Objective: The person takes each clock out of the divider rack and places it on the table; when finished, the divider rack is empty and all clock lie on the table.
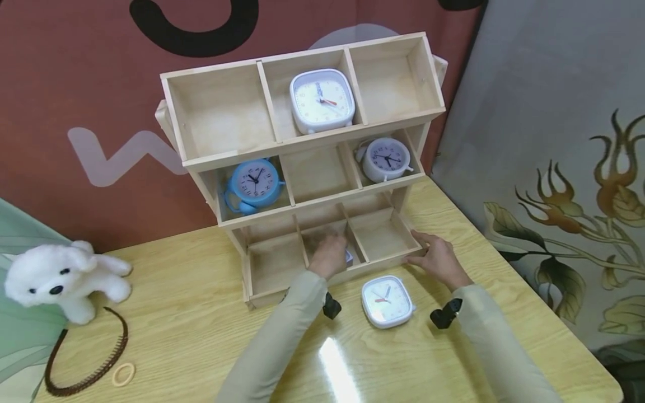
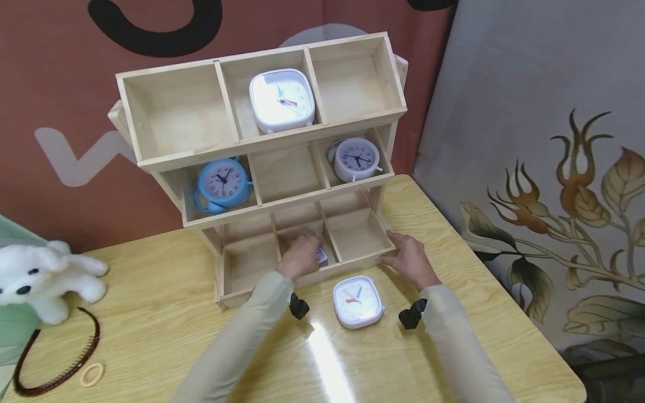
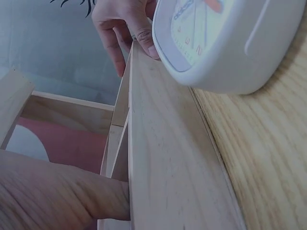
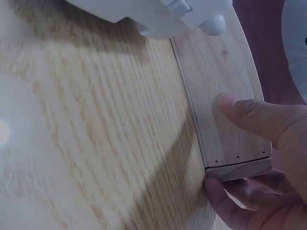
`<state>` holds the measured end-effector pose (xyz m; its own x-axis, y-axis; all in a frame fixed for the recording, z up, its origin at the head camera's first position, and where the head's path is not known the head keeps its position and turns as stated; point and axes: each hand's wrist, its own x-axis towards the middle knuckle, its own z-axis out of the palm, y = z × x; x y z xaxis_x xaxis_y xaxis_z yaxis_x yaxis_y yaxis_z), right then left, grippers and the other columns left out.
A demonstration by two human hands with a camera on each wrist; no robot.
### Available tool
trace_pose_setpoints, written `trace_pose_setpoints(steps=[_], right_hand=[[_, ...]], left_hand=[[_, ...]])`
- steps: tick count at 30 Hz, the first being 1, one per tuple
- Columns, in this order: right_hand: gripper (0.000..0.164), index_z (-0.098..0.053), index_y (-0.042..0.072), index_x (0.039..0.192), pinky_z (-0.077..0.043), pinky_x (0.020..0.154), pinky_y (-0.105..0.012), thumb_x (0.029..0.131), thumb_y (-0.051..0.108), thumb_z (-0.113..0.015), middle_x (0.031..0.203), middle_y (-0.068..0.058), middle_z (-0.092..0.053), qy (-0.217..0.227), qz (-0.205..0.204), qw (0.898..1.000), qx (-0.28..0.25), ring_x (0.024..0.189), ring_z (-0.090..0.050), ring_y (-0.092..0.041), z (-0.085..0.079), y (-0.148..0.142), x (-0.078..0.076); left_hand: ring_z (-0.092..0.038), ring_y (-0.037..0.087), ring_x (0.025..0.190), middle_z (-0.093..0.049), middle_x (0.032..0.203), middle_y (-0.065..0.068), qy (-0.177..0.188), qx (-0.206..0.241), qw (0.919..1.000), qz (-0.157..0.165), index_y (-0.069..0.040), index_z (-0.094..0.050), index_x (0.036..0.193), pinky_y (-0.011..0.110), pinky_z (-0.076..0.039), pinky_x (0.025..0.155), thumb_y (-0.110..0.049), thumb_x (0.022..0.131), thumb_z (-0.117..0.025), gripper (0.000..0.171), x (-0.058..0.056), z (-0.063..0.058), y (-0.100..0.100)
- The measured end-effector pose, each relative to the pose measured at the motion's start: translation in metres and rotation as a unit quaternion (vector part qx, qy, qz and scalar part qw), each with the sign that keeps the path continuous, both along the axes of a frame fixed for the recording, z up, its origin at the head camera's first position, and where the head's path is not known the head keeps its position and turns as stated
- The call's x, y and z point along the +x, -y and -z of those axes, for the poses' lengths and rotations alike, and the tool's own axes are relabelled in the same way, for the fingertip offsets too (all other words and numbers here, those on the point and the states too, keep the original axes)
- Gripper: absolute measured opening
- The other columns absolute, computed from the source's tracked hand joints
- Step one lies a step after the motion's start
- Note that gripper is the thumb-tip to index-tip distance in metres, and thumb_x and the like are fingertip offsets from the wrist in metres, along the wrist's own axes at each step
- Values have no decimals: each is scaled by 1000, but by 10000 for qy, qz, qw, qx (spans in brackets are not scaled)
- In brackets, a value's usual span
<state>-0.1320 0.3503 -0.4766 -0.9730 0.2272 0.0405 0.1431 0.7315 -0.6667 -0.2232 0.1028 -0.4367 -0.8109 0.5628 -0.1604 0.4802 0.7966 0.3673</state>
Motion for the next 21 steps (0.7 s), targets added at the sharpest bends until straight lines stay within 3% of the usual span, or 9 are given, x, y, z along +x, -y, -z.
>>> trace_pose_setpoints(steps=[4,8,11,13,16,19,21], right_hand=[[77,-46,-2,140,-47,54,-23,75,19,-83,132,-31,-53,76,4,10000,50,82,-66,-25,-1,1,0],[80,-44,0,142,-45,53,-23,76,22,-82,138,-27,-50,204,-7,9998,43,79,-62,-22,0,3,-1],[81,-44,0,142,-52,66,-31,76,25,-82,142,-24,-47,246,-40,9996,118,91,-62,-29,0,5,-2],[81,-44,-2,141,-54,83,-42,76,26,-82,144,-22,-46,252,-47,9994,223,109,-61,-36,-1,6,-2],[81,-43,-4,140,-41,103,-55,77,27,-82,144,-22,-45,252,-52,9989,381,128,-47,-44,-3,7,-1],[81,-42,-7,140,-37,106,-56,77,26,-81,143,-23,-45,251,-76,9985,490,130,-43,-46,-7,7,0],[80,-43,-8,139,-38,105,-57,76,26,-82,141,-23,-46,220,-89,9981,563,129,-44,-46,-9,8,-1]], left_hand=[[-56,21,85,-59,99,8,37,44,9999,91,-6,-66,99,29,-53,72,1,72,-76,30,-1,-1,2],[-56,18,80,-59,96,7,273,209,9994,40,-6,-67,101,25,-52,65,0,74,-76,30,-1,-8,5],[-57,17,74,-61,92,7,317,322,9990,37,-7,-68,102,22,-52,59,3,73,-76,32,4,-19,8],[-58,18,74,-63,91,6,9,350,9991,219,-8,-69,102,24,-52,61,2,72,-77,33,11,-29,11],[-59,19,75,-67,86,5,-662,396,9954,575,-10,-71,100,27,-51,64,-2,70,-79,32,26,-44,18],[-60,18,76,-69,84,3,-1085,644,9882,863,-11,-72,97,26,-50,66,-4,69,-81,30,45,-53,30],[-59,17,76,-68,84,2,-1071,809,9868,905,-11,-72,100,23,-48,65,-5,69,-81,32,57,-54,40]])
